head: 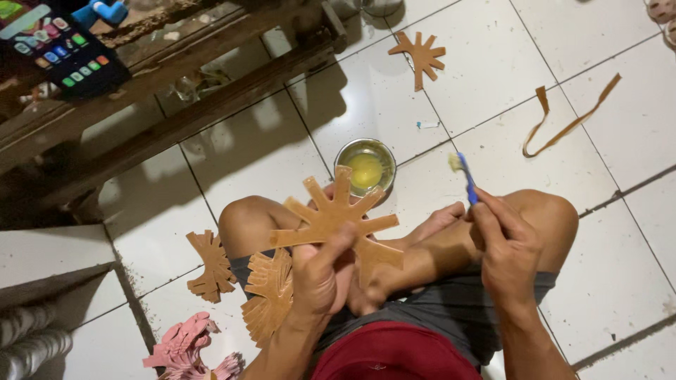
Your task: The person sits on the floor and applies a yellow liquid from a metal container onto star-shaped craft pieces using a toothbrush. They handle the pieces one by one, coating them and placing them on the floor.
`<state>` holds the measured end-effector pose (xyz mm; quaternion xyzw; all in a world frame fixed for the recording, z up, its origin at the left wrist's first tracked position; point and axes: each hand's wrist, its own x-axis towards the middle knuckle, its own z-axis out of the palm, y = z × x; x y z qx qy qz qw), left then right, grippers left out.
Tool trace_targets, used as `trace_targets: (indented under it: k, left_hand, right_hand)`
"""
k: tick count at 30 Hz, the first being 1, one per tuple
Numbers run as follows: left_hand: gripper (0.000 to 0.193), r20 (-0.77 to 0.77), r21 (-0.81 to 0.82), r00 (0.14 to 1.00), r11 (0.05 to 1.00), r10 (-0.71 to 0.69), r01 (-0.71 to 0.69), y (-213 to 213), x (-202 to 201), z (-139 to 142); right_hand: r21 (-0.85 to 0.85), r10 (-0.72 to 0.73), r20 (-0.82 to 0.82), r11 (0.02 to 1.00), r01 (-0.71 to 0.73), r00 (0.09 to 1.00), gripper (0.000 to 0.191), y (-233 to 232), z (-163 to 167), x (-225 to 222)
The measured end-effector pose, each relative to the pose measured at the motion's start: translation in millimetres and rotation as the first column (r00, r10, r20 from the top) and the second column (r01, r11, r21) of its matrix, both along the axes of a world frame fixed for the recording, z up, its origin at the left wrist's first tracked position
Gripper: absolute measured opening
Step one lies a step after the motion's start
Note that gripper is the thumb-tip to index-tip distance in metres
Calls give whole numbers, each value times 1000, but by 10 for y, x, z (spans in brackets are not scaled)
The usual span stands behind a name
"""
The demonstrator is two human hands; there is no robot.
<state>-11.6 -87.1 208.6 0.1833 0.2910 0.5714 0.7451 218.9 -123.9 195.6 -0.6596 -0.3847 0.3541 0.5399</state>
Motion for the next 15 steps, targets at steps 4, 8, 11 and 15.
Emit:
trace_targets:
  k: [4, 8, 11, 15]
  left_hand:
    - [51, -91, 4, 996, 1000, 19, -19, 20, 58, -16]
    - [45, -223, 143, 962, 982, 155, -125, -21, 160, -54]
    - [45, -185, 124, 971, 984, 151, -129, -34, 186, -57]
    - [46, -99, 58, 988, 992, 120, -115, -10, 174, -31]
  right_hand:
    - [104, 161, 103, 980, -171, 982, 26, -183, 38, -20]
    - [178, 319, 231, 915, -362, 919, 24, -218, 99, -142]
    - [133, 274, 213, 943, -306, 938, 25, -152, 126, -279]
    - [163, 216, 381, 941, -296, 899, 28, -99, 159, -385]
